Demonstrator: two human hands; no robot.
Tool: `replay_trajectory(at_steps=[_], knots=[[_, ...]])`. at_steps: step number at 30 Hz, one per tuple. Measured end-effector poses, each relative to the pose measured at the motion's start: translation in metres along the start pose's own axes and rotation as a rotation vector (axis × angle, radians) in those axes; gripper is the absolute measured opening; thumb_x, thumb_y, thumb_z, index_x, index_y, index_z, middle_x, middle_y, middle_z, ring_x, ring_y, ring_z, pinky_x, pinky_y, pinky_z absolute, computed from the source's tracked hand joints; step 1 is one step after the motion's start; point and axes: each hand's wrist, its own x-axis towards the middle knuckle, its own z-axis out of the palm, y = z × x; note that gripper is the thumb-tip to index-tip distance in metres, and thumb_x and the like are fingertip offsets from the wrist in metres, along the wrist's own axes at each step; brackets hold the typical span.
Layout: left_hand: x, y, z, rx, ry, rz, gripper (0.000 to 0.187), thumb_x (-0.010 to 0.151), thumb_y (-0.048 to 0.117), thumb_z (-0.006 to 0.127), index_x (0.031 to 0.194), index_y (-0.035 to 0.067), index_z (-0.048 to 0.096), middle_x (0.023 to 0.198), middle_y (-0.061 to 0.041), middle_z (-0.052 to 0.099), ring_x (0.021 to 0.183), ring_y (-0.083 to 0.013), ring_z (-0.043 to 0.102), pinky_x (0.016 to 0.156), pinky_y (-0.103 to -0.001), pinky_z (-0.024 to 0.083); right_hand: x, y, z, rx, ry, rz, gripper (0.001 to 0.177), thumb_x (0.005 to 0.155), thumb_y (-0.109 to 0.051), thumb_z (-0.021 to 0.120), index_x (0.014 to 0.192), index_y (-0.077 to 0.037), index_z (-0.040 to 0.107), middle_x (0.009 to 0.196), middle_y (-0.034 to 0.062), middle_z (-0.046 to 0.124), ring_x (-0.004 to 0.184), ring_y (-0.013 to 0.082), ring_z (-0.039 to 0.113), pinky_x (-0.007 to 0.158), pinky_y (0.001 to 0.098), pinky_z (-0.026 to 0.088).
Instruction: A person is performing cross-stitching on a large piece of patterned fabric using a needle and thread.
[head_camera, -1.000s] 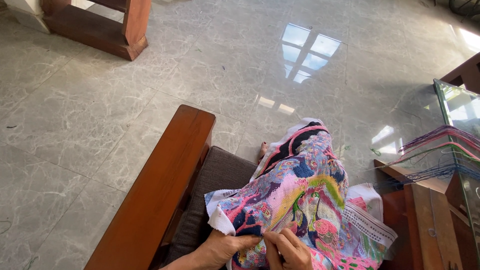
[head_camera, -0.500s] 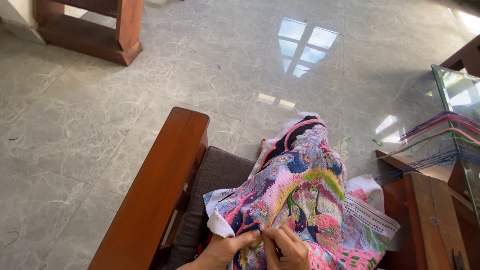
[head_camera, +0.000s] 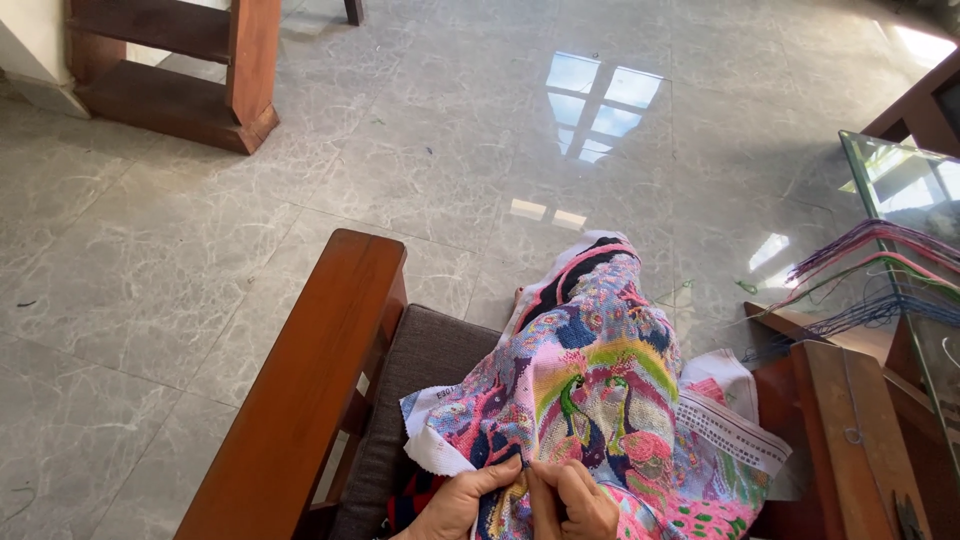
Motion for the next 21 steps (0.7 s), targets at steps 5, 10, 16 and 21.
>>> replay_trajectory(at_steps=[5, 10, 16, 21], knots=[[0.000, 0.003, 0.004, -0.068, -0.025, -0.079, 0.027, 0.098, 0.009, 0.068, 0.123, -0.002, 0.070, 0.107, -0.021, 0.072, 0.097, -0.0326, 0.068, 0.097, -0.044, 0.055, 0.001, 0.012, 0.000, 0.029, 0.006, 0.015, 0.008, 0.077, -0.008, 0.080, 0.072, -0.009, 0.073, 0.058, -0.0006, 0.050, 0.047, 0.0063, 0.042, 0.043, 0.0233, 0.033], [0.013, 0.003, -0.007, -0.016, -0.048, -0.097, 0.027, 0.096, 0.011, 0.070, 0.120, -0.002, 0.071, 0.104, -0.021, 0.073, 0.092, -0.0335, 0.069, 0.093, -0.044, 0.055, -0.003, 0.028, 0.002, 0.041, -0.006, -0.015, 0.006, 0.077, -0.010, 0.079, 0.075, -0.010, 0.074, 0.060, -0.0008, 0.054, 0.047, 0.0069, 0.045, 0.044, 0.0218, 0.034], [0.004, 0.005, 0.005, -0.076, 0.013, -0.075, 0.021, 0.092, 0.006, 0.069, 0.112, 0.001, 0.070, 0.099, -0.020, 0.072, 0.087, -0.0319, 0.066, 0.089, -0.043, 0.053, -0.002, 0.023, 0.005, 0.041, -0.014, 0.042, 0.005, 0.075, -0.010, 0.081, 0.075, -0.009, 0.076, 0.058, -0.0003, 0.054, 0.046, 0.0081, 0.049, 0.044, 0.0224, 0.034], [0.013, 0.007, -0.003, -0.204, -0.112, -0.243, 0.027, 0.088, 0.005, 0.066, 0.112, -0.008, 0.068, 0.102, -0.023, 0.071, 0.092, -0.0326, 0.067, 0.096, -0.041, 0.055, -0.004, 0.031, 0.006, 0.041, -0.005, -0.005, 0.005, 0.073, -0.012, 0.081, 0.076, -0.012, 0.076, 0.059, 0.0027, 0.058, 0.045, 0.0105, 0.049, 0.044, 0.0232, 0.040]])
